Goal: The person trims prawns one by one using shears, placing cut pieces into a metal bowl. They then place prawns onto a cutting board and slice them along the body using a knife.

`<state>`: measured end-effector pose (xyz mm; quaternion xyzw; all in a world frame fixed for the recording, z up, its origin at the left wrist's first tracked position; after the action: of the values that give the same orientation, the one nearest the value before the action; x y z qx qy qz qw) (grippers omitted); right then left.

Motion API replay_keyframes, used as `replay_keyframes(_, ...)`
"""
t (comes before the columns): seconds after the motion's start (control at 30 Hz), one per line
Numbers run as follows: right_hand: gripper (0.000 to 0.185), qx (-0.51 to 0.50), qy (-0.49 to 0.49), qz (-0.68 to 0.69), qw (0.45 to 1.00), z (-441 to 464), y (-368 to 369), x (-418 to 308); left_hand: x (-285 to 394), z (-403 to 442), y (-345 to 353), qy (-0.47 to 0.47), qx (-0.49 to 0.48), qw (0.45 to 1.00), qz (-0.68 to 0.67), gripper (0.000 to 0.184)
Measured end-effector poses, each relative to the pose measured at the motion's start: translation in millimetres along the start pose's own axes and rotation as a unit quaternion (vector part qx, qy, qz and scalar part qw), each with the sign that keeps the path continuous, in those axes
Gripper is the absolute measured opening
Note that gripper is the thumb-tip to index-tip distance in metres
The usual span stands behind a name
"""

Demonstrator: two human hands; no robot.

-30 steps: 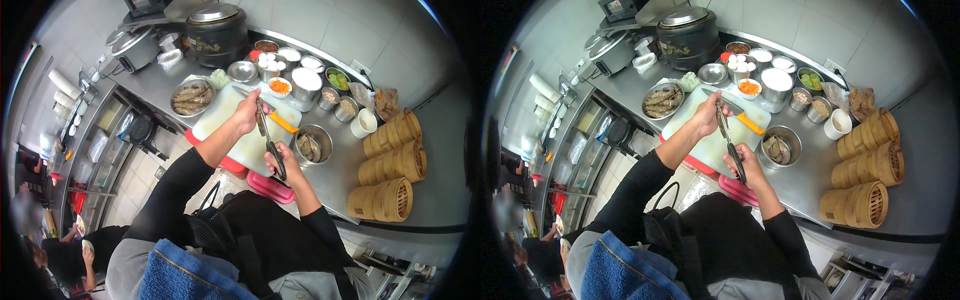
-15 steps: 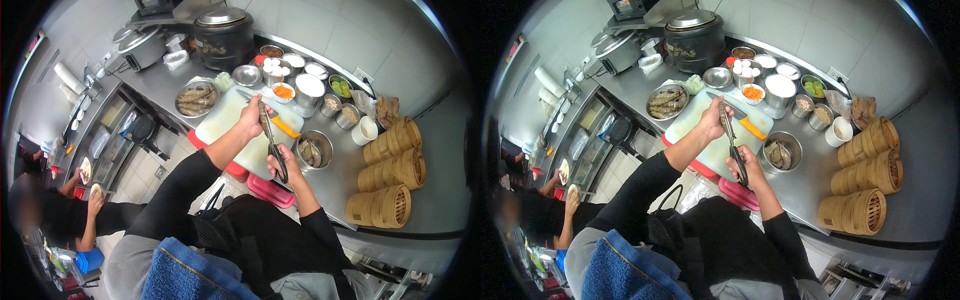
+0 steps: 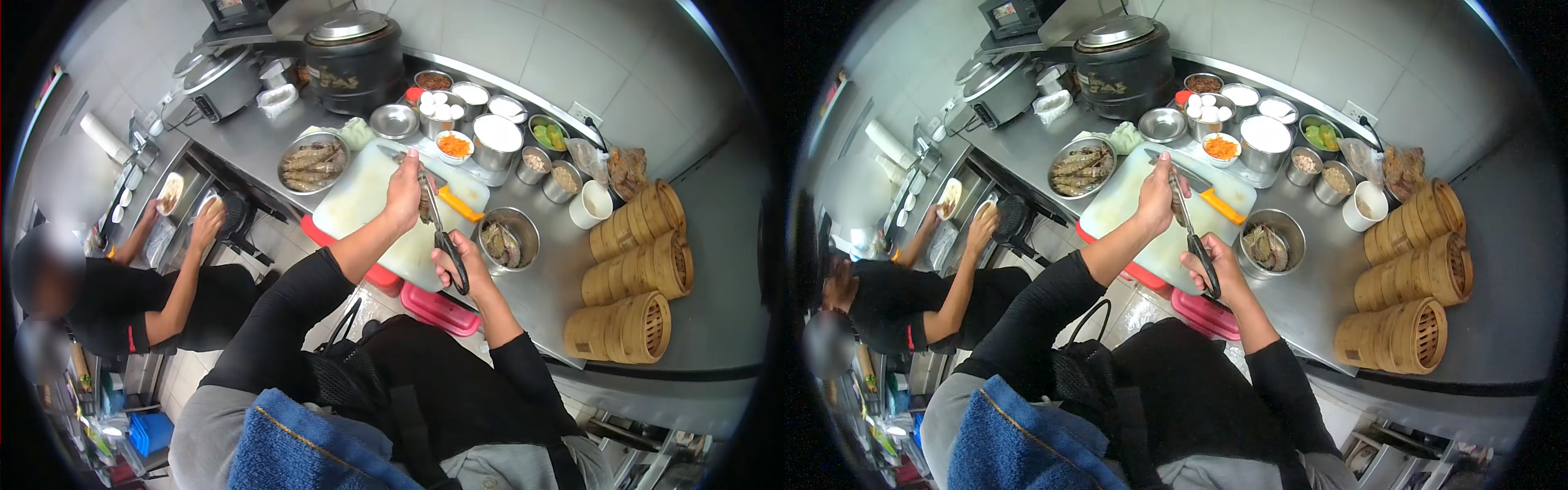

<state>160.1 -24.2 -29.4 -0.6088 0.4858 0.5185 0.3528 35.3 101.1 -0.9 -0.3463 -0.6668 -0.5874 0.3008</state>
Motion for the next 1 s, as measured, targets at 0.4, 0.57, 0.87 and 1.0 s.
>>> replay_keyframes(0.4,0.041,-0.001,0.037,-0.014,0.999,-3.4,4.0,2.1,5.6,-5.7,0.6,0.042,-0.035,0.996,0.067,0.059)
replay_keyframes(0.57,0.041,-0.015,0.037,0.001,0.999,-6.5,6.7,13.6,1.8,-7.6,-0.9,0.048,-0.062,0.995,0.069,0.060)
replay_keyframes(0.87,0.036,-0.028,0.047,-0.024,0.998,-12.3,10.0,9.3,-3.7,-18.8,-0.7,0.043,-0.074,0.991,0.103,0.061)
replay_keyframes(1.0,0.029,-0.029,0.033,0.061,0.997,-11.1,15.2,5.1,-11.2,-20.2,-5.3,0.038,-0.074,0.987,0.141,0.064)
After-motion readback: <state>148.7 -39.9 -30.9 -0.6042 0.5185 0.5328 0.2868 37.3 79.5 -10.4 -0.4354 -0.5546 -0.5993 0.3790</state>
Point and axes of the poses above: each hand's wrist, its own z-axis towards the middle knuckle, its own y-axis out of the palm, x = y × z, the point moved 10 cm from there along z, towards the middle knuckle, and after that the axes turned 7 degrees about -z, right-handed, at the moved point
